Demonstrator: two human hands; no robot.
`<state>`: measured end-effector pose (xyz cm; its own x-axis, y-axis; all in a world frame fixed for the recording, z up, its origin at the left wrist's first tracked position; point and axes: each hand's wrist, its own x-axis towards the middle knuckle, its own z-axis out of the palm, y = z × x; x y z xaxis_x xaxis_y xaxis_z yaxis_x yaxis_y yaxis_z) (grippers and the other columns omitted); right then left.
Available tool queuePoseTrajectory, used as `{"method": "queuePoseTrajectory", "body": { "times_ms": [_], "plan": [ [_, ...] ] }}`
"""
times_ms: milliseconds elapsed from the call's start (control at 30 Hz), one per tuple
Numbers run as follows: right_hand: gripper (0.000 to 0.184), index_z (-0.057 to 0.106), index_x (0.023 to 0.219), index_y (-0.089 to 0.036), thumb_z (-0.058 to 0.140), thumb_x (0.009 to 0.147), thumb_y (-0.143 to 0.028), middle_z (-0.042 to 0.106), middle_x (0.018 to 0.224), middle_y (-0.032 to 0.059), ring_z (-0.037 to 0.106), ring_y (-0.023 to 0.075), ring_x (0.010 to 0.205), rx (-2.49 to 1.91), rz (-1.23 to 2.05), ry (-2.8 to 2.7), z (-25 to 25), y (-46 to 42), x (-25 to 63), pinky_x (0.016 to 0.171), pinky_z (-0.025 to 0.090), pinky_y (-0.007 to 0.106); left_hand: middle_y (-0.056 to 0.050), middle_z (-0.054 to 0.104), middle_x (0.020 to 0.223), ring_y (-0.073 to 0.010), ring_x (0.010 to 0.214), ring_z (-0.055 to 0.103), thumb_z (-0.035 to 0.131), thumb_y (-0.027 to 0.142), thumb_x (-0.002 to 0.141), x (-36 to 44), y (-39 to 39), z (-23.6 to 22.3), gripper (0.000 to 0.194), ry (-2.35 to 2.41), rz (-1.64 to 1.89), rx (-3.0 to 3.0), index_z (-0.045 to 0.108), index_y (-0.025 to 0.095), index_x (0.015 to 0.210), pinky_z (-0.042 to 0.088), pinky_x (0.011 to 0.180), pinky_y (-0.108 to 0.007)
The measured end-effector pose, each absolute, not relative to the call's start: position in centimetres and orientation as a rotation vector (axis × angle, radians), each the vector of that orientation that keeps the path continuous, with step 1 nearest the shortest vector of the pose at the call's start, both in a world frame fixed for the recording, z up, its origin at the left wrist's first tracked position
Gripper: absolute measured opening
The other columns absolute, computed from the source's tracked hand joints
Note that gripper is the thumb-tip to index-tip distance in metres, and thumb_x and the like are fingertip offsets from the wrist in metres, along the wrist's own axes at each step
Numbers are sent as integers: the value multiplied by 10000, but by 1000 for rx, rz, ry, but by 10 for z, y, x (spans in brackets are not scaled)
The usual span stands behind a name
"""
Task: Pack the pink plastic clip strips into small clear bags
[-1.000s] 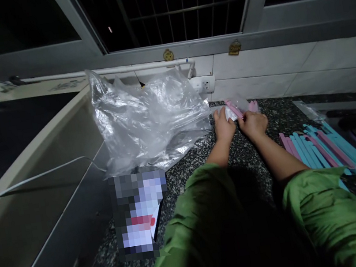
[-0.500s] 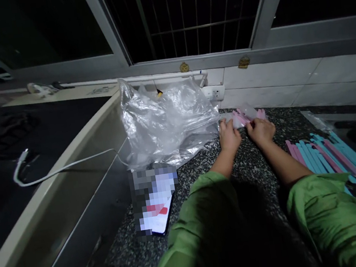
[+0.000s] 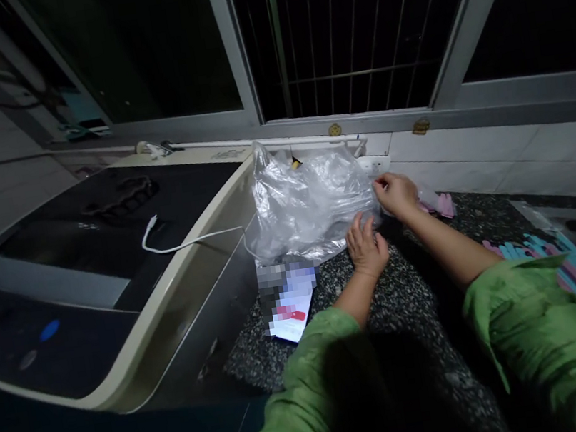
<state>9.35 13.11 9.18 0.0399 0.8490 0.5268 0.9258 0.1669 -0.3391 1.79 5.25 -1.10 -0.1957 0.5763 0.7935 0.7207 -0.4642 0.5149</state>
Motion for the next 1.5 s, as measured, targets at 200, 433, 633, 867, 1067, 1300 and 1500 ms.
{"method": "queuePoseTrajectory", "body": {
  "times_ms": [200, 433, 633, 867, 1067, 1300, 1500],
  "plan": [
    [331, 624, 1026, -164, 478, 801, -357, 660, 1002, 108, 572, 246, 976, -1748, -17, -1809, 111, 130, 34, 807, 401, 331, -208, 376, 1371, -262, 1306, 304, 425, 196, 772, -17, 33, -9, 484, -1749, -1746, -1808, 435, 71, 1240, 311, 1029, -425],
    [441, 579, 1115, -136, 513, 783, -418, 600, 1134, 165, 517, 286, 1090, -1919, 60, -1542, 122, 157, 29, 878, 379, 393, -143, 263, 1465, -257, 1366, 196, 471, 158, 727, -35, 31, -4, 591, -2036, -1612, -1917, 392, 120, 1311, 240, 1093, -434],
    [224, 682, 880, -213, 503, 758, -273, 689, 928, 90, 614, 228, 883, -1884, 133, -1576, 122, 175, 24, 733, 432, 307, -124, 223, 1483, -262, 1378, 159, 487, 150, 715, -31, 38, -6, 626, -2088, -1689, -1976, 372, 156, 1330, 255, 1087, -461],
    [252, 666, 827, -177, 448, 766, -287, 683, 838, 94, 600, 201, 740, -1766, 100, -1567, 131, 160, 24, 631, 420, 272, -171, 233, 1469, -284, 1368, 187, 506, 149, 704, -31, 42, -6, 647, -2128, -1793, -1975, 366, 127, 1335, 276, 1074, -473],
    [207, 596, 752, -152, 459, 752, -307, 603, 686, 28, 530, 139, 641, -1303, 124, -1563, 151, 136, 37, 639, 413, 252, -163, 275, 1456, -275, 1364, 205, 501, 158, 714, -30, 44, -8, 627, -2104, -1831, -1980, 373, 135, 1328, 269, 1081, -462],
    [180, 557, 706, -163, 496, 746, -328, 554, 645, 4, 498, 119, 618, -1092, 95, -1512, 161, 84, 89, 629, 427, 265, -194, 341, 1416, -276, 1330, 288, 493, 151, 711, -28, 46, -11, 557, -1963, -1859, -2009, 423, 82, 1259, 243, 1093, -463],
    [219, 560, 689, -176, 541, 709, -393, 565, 643, 14, 518, 141, 609, -1179, 174, -1440, 142, 32, 136, 610, 443, 289, -209, 453, 1316, -274, 1273, 377, 502, 122, 685, -27, 38, -6, 481, -1991, -2063, -1932, 501, 71, 1164, 276, 1077, -438]
  ]
}}
